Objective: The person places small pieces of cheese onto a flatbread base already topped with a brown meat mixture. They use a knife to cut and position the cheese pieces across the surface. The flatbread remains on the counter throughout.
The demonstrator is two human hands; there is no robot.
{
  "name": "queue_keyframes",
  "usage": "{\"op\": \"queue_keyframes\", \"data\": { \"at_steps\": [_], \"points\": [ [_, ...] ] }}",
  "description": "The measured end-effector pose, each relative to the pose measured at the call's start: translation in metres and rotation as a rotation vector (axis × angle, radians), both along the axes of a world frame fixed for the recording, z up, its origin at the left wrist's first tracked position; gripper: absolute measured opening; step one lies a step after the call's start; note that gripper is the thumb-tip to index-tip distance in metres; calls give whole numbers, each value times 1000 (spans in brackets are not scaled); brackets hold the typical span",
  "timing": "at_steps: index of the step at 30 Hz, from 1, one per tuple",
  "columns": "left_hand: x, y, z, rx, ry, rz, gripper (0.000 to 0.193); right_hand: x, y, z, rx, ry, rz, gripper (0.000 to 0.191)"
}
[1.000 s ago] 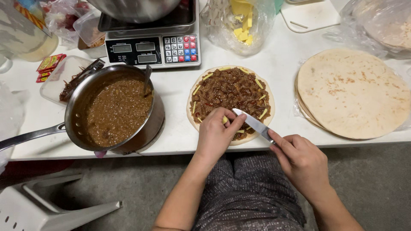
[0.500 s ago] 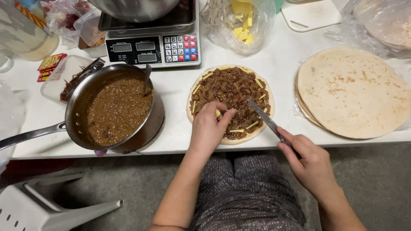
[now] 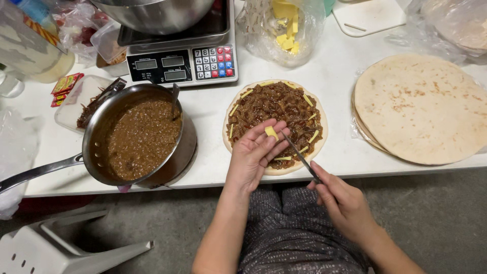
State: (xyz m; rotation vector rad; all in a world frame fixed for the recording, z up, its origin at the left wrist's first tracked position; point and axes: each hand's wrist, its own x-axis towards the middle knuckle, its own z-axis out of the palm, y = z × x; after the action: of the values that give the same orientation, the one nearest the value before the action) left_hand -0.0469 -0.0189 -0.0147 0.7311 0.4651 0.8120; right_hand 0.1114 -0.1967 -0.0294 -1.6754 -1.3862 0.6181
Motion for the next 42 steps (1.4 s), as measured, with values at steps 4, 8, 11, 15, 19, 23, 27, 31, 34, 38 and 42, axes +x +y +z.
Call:
{"op": "queue_keyframes", "data": {
  "at_steps": [4,8,11,15,19,23,27,31,34,38,42],
  "points": [
    [3,-7,-1,20,-15,39,38,-7,2,7,105,-121,20,48],
    [5,-16,-5,26,-83,79,35,-14,4,12,257,-207,24,45],
    [4,-19,-7,44,-124,93,34,-16,5,14,286,-195,36,46],
    [-2,-22,-9,53,-137,94,33,-16,5,17,298,-222,57,48],
    [-5,-22,-13,65,-141,88,32,-16,4,17,259,-234,63,51],
    [-5,-22,-16,87,-152,86,30,-16,5,17,278,-227,71,52],
    [-7,-22,-18,113,-170,84,30,-16,5,18,288,-221,79,51],
    [-8,-22,-19,120,-161,89,29,-16,6,18,303,-225,82,50],
    [-9,-23,-18,141,-152,88,29,-14,7,18,331,-221,105,51],
    [-10,-24,-18,174,-147,86,29,-12,6,17,339,-231,119,51],
    [-11,-24,-17,177,-153,78,29,-13,8,16,345,-234,112,51]
  ]
}}
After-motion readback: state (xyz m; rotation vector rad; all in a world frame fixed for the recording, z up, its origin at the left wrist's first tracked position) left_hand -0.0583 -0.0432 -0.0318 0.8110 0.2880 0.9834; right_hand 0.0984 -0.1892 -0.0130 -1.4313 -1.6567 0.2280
